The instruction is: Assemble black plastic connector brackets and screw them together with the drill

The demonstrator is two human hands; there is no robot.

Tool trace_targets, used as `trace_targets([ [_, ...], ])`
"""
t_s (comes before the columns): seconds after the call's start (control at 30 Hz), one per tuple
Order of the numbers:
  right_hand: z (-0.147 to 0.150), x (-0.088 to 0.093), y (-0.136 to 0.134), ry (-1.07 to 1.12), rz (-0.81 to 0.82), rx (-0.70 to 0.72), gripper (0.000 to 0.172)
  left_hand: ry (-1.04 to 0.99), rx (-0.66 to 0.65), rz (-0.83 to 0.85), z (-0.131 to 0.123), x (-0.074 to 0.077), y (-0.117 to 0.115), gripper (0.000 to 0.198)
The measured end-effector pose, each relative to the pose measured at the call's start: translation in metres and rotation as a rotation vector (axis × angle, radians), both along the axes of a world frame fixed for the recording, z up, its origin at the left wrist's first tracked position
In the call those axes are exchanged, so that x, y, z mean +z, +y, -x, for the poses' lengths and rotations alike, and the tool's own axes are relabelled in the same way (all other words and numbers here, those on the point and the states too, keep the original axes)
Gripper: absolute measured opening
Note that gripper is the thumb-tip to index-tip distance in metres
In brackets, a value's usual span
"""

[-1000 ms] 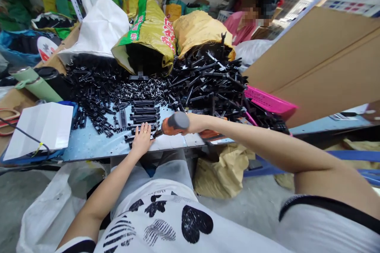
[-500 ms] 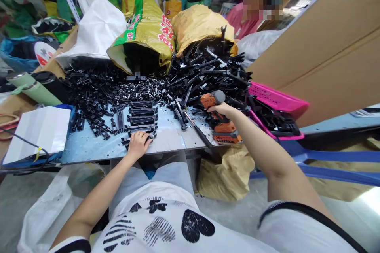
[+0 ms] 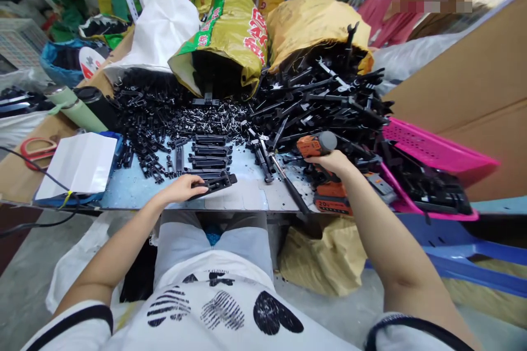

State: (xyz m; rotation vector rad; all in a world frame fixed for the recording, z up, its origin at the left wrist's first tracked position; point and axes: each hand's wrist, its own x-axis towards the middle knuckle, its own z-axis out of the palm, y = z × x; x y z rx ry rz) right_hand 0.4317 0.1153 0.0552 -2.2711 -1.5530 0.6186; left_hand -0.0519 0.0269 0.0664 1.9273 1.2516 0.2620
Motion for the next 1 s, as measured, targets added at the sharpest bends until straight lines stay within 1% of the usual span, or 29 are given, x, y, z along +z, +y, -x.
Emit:
trace_targets([
  [0.07,-0.003,0.008,-0.012,-0.179,0.049,0.039,0.064,-0.042,-0.009,0.061,0.003,0.015,0.011,0.045],
  [0.1,-0.002,0.013,-0.020,-0.246,0.057,0.044,0.070,-0.041,-0.015,0.071,0.005,0.019,0.017,0.046],
  [0.13,0.001,0.020,-0.028,-0.320,0.029,0.034,0.075,-0.029,-0.023,0.061,0.007,0.021,0.023,0.046],
  [0.17,0.007,0.027,-0.037,-0.396,-0.035,0.005,0.077,-0.006,-0.033,0.031,0.009,0.022,0.029,0.045],
  [0.2,0.015,0.034,-0.044,-0.472,-0.141,-0.037,0.077,0.027,-0.041,-0.017,0.010,0.020,0.036,0.043],
  [0.27,0.041,0.045,-0.051,-0.559,-0.423,-0.083,0.068,0.114,-0.047,-0.162,0.010,0.012,0.051,0.038],
  [0.3,0.058,0.048,-0.050,-0.545,-0.545,-0.050,0.060,0.170,-0.047,-0.243,0.009,0.006,0.057,0.035],
  [0.33,0.079,0.048,-0.044,-0.491,-0.625,0.032,0.052,0.229,-0.043,-0.321,0.006,0.001,0.062,0.031],
  [0.37,0.102,0.046,-0.035,-0.410,-0.647,0.154,0.045,0.285,-0.033,-0.393,0.003,-0.004,0.065,0.027],
  [0.43,0.154,0.035,-0.009,-0.245,-0.575,0.472,0.037,0.342,0.034,-0.516,-0.006,-0.013,0.064,0.025],
  [0.47,0.181,0.027,0.007,-0.200,-0.519,0.609,0.035,0.325,0.096,-0.562,-0.011,-0.016,0.059,0.027],
  [0.5,0.207,0.018,0.023,-0.187,-0.447,0.723,0.034,0.269,0.170,-0.594,-0.017,-0.019,0.051,0.029],
  [0.53,0.231,0.011,0.039,-0.192,-0.357,0.793,0.034,0.179,0.249,-0.601,-0.023,-0.022,0.040,0.031],
  [0.57,0.252,0.004,0.055,-0.197,-0.282,0.847,0.035,0.062,0.330,-0.568,-0.029,-0.025,0.028,0.030],
  [0.6,0.270,-0.001,0.069,-0.205,-0.222,0.887,0.037,-0.072,0.407,-0.484,-0.036,-0.028,0.014,0.028],
  [0.63,0.284,-0.005,0.082,-0.208,-0.179,0.920,0.038,-0.218,0.481,-0.330,-0.042,-0.032,0.000,0.026],
  [0.7,0.300,-0.007,0.103,-0.202,-0.124,0.989,0.037,-0.528,0.652,0.140,-0.053,-0.041,-0.025,0.029],
  [0.77,0.303,-0.004,0.121,-0.194,-0.061,1.057,0.034,-0.817,0.766,0.617,-0.060,-0.048,-0.039,0.037],
  [0.8,0.302,-0.002,0.129,-0.190,-0.030,1.091,0.033,-0.934,0.830,0.796,-0.063,-0.050,-0.042,0.043],
  [0.83,0.300,0.001,0.136,-0.173,0.004,1.125,0.033,-1.027,0.905,0.918,-0.065,-0.051,-0.041,0.049],
  [0.87,0.299,0.004,0.141,-0.139,0.051,1.154,0.037,-1.095,0.996,0.984,-0.066,-0.051,-0.037,0.055],
  [0.9,0.300,0.006,0.145,-0.090,0.110,1.169,0.043,-1.142,1.093,1.001,-0.068,-0.049,-0.031,0.060],
  [0.97,0.304,0.006,0.147,0.016,0.257,1.133,0.062,-1.200,1.256,0.960,-0.072,-0.044,-0.015,0.064],
  [1.0,0.308,0.004,0.144,0.056,0.332,1.090,0.072,-1.221,1.309,0.940,-0.074,-0.042,-0.007,0.063],
])
